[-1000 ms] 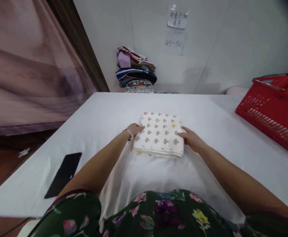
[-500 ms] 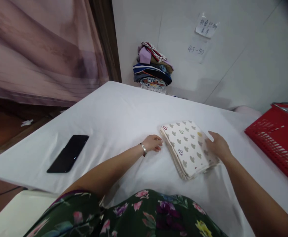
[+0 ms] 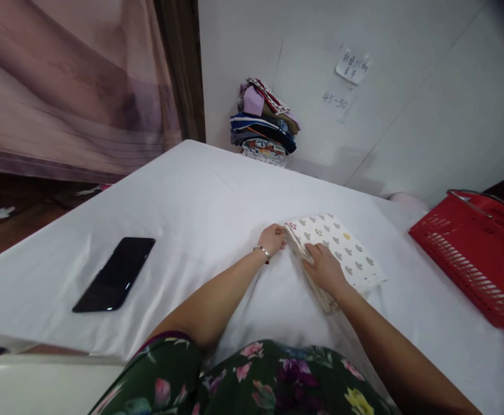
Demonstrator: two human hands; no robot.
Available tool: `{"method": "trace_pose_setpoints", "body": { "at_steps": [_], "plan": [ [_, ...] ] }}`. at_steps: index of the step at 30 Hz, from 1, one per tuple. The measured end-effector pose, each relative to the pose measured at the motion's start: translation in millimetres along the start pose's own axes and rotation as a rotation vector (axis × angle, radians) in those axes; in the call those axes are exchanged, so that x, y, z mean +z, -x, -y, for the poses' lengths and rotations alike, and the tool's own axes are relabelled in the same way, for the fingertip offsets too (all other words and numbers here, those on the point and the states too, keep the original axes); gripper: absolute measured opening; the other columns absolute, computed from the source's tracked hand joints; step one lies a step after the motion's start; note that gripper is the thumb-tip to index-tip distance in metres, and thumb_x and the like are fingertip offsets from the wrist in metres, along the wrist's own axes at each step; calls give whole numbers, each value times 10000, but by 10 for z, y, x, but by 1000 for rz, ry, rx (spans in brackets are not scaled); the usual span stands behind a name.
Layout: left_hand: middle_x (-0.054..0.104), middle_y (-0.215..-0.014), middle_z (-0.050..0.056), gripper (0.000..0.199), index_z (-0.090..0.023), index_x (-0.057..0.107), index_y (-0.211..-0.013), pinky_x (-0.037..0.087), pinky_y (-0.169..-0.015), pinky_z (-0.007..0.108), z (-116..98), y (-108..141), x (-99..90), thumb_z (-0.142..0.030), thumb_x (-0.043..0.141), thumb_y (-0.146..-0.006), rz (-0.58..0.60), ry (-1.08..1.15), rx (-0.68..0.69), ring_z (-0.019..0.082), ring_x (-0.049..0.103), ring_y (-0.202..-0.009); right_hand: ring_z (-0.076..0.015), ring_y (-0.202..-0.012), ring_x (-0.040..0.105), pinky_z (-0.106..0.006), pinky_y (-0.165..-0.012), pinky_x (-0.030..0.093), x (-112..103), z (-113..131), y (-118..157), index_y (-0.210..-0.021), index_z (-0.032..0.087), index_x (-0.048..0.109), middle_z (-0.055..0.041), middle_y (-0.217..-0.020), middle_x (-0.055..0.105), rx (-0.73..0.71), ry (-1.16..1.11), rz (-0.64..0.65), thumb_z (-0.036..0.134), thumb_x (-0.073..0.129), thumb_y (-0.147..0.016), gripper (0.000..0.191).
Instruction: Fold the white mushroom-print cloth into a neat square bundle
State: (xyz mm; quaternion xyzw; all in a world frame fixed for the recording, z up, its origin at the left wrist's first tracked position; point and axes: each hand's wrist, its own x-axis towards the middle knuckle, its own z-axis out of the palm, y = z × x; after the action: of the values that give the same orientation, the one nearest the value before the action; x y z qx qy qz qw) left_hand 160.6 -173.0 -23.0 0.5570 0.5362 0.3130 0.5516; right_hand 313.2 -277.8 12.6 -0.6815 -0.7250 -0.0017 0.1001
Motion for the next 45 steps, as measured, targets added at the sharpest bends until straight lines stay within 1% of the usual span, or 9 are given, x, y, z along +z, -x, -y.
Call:
{"method": "trace_pose_setpoints", "body": {
  "at_steps": [4,7,10,15,23,27,32,37,45],
  "plan": [
    [615,-1118,62,279,-186,565,-1072,519,-754,269,58,-37,-133,-120,494,-810,-52,-137,145,116,644,-770,-199,-961,542,-299,-821,415,-23,-54,-4,-1139,203,563,-62,-1014,580,37,-132,24,260,459,-816,344],
    [589,-1183,63,348,-191,571,-1122,414,-963,310,57,-51,-218,-103,511,-791,-77,-242,268,163,582,-1010,-186,-922,552,-290,-812,416,-54,-56,-13,-1110,208,586,-44,-971,587,41,-176,32,258,468,-800,336],
    [532,-1280,46,373,-209,556,-1179,347,-1025,320,29,-49,-249,-146,485,-818,-65,-335,360,187,496,-1146,-188,-904,555,-298,-806,421,-59,-48,-25,-1087,202,601,-43,-951,592,44,-209,22,251,471,-785,332],
    [504,-1324,36,424,-239,495,-1270,362,-992,328,-99,-153,-249,-171,371,-871,-17,-636,410,195,441,-1200,-202,-904,555,-329,-823,426,-56,-75,-50,-1050,200,617,-47,-931,597,28,-271,26,268,478,-786,306],
    [642,-1105,43,328,-282,628,-1114,420,-869,293,-80,-430,-269,-257,425,-857,73,-700,425,196,545,-1050,-184,-777,561,-325,-728,452,-119,-63,-46,-1053,229,626,-34,-877,600,41,-375,74,419,506,-801,337],
    [623,-1160,19,341,-281,605,-1156,410,-882,271,-57,-469,-276,-295,427,-865,79,-697,449,183,532,-1075,-179,-814,566,-309,-723,454,-116,-230,-218,-961,205,651,-45,-895,621,96,-479,-117,446,471,-817,334],
    [654,-1081,7,309,-280,646,-1062,421,-850,270,-110,-445,-260,-265,409,-864,66,-727,465,180,548,-1030,-210,-961,563,-346,-811,463,-57,-823,-616,-1041,158,614,-102,-1079,605,311,-434,-327,449,447,-797,415],
    [649,-1026,68,254,-211,638,-983,438,-799,311,-127,-389,-290,-229,434,-833,-12,-781,409,216,553,-992,-264,-1124,508,-416,-970,369,100,-1249,-747,-1226,135,521,-152,-1241,544,447,-167,-126,479,432,-820,540],
    [654,-994,63,217,-227,646,-920,434,-785,307,-113,-375,-376,-229,451,-826,-5,-828,370,215,544,-994,-267,-1163,491,-422,-987,355,235,-1270,-683,-1262,151,496,-145,-1251,545,426,-107,-80,517,363,-857,562]
  ]
}}
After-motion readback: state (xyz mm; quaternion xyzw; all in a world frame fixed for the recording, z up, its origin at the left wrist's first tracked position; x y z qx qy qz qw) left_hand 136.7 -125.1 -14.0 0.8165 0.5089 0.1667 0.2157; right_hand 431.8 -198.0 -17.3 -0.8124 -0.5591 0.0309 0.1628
